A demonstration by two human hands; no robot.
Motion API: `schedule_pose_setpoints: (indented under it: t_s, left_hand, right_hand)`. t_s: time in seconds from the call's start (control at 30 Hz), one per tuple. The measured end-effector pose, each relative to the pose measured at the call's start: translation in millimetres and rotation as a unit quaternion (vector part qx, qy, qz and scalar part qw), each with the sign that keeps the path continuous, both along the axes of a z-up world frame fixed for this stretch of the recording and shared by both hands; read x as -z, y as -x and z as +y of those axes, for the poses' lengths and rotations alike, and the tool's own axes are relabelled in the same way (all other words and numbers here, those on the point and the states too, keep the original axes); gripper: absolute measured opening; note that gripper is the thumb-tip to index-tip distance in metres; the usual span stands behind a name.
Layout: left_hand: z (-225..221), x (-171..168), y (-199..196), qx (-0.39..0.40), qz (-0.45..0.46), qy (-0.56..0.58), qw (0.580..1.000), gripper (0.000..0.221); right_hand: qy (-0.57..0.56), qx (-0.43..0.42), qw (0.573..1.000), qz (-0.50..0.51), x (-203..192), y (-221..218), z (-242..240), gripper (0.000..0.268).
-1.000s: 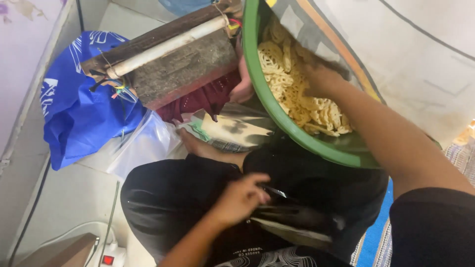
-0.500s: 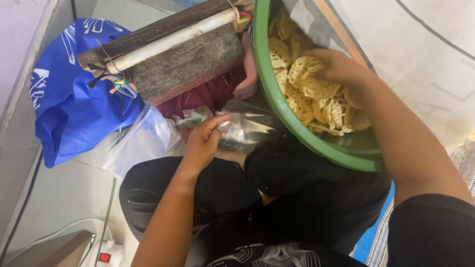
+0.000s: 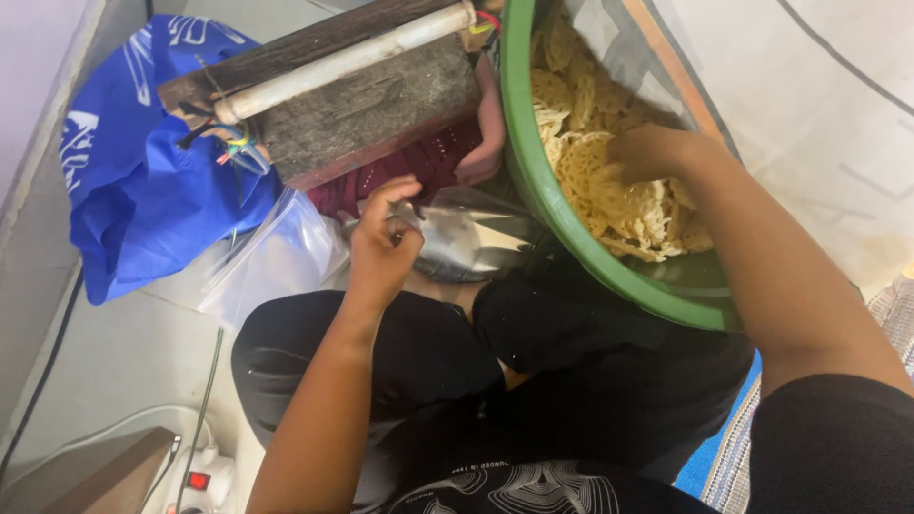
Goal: The person sits on the floor and packs round, lacy snacks from a green basin into clear plastic bags. They repeatedly pick up snacks, place them into bags, and set the filled bags aside.
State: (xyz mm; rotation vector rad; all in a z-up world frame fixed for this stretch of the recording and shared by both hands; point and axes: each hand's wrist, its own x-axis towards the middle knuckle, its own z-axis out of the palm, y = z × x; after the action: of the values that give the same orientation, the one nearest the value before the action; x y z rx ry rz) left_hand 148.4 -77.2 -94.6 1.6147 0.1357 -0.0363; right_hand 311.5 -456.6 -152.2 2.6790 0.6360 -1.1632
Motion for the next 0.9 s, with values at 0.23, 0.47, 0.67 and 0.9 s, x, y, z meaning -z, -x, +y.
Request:
schedule_pose_setpoints:
  t_s: [0.23, 0.47, 0.67, 0.9]
  left_hand:
    - [-1, 3, 14, 0.026, -0.047, 0.078, 0.995, 0.020]
    - [-8, 10, 19, 0.071, -0.243, -0.050, 0.966, 0.026]
    - [-11, 11, 33, 0.075, -0.200, -0.064, 0.975, 0.037]
    - [-12, 14, 30, 0.069, -0.138, -0.073, 0.985, 0.031]
  right_hand:
    - [-0.080, 0.219, 0.972, -0.035, -191, 63, 89, 0.027]
    - [-0.588, 0.232, 0.731, -0.257, -151, 162, 125, 0.030]
    - [-0.374, -0.029, 0.822, -0.427, -116, 193, 190, 0.015]
    - [-0.363, 0.017, 0.820, -0.442, -111, 194, 187, 0.019]
